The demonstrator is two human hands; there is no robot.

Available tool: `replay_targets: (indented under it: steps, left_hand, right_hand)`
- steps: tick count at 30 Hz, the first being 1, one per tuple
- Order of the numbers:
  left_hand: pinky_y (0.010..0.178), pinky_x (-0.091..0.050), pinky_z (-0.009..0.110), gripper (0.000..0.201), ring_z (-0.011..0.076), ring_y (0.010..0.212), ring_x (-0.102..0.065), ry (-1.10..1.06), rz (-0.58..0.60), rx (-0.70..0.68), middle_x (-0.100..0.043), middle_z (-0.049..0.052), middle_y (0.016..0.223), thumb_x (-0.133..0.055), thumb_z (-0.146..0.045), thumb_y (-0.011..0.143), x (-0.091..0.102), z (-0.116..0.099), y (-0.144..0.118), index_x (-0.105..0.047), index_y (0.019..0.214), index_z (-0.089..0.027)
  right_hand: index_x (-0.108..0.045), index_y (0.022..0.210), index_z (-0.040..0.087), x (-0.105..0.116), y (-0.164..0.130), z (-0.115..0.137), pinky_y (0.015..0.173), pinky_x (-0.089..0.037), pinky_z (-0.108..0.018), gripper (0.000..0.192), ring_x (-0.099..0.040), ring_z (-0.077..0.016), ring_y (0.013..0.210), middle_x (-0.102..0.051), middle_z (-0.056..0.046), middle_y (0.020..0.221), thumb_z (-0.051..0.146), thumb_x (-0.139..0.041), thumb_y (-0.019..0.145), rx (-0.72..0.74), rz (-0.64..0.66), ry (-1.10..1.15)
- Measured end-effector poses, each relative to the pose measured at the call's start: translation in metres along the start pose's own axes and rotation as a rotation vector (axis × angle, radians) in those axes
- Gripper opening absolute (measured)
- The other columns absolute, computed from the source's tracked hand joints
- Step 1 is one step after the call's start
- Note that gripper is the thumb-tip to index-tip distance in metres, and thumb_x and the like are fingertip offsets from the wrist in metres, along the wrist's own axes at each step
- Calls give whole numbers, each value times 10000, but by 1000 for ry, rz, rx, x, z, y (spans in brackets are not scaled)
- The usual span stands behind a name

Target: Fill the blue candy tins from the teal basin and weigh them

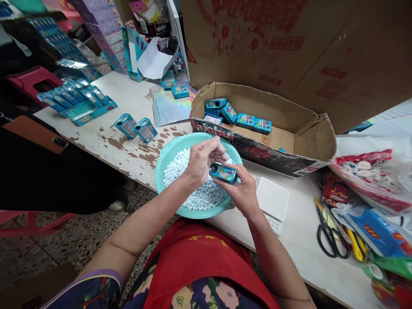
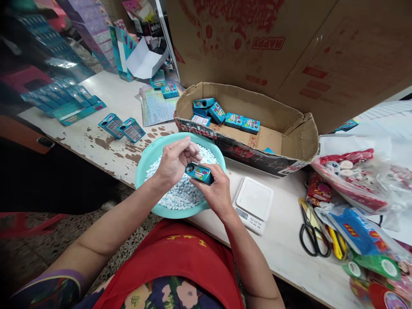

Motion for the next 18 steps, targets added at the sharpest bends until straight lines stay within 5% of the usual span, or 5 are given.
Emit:
replay_targets:
  steps: [4,8,11,14,18]
  left_hand:
    - [707,-519,317,362,184,729,-642,477,4,-116,-639,44,747,-541,-507,842,29,6,21,-614,704,-180]
    - [933,-455,432,309,278,1027,-588,1261,382,-133,-657,119,1081,-537,-426,856,32,58,26,-658,970,-166]
    - [931,-442,461,430,333,1114,-531,1578,520,-166,-598,169,1188,-514,-482,865,26,88,9,-612,1127,-155]
    - [830,-470,413,395,319,1034,-561,1609,512,-97,-620,139,1107,-524,-500,848,30,93,-6,-616,1092,-203]
    - [705,-459,331,184,249,826,-603,1340,321,13,-641,50,852,-629,-363,743,57,76,-2,-625,871,-232]
  right_hand:
    - [-685,1065,251,26,-9,-5,868,-525,-366,397,-655,-207,935,-683,-33,1015,364,-812,706,-57,-118,69]
    - [-695,1039,243,41,-11,-11,859,-529,-360,377,-654,-205,928,-685,-33,1018,351,-817,698,-66,-187,65]
    - [-694,1043,249,43,-11,-13,819,-538,-343,391,-660,-199,895,-691,-26,996,344,-825,688,-91,-192,100]
    - [-698,1024,243,47,-15,-11,796,-542,-334,386,-661,-197,870,-688,-22,970,344,-833,677,-112,-213,112]
    - [-688,1031,240,44,-18,-8,813,-542,-342,385,-661,-202,889,-681,-27,975,354,-824,689,-93,-207,105]
Point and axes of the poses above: each hand's wrist, its own y-axis towards the middle knuckle, its own x-axis out of the back of the hand, z = x × y, the point moved 5 cm from there along y, towards the middle knuckle
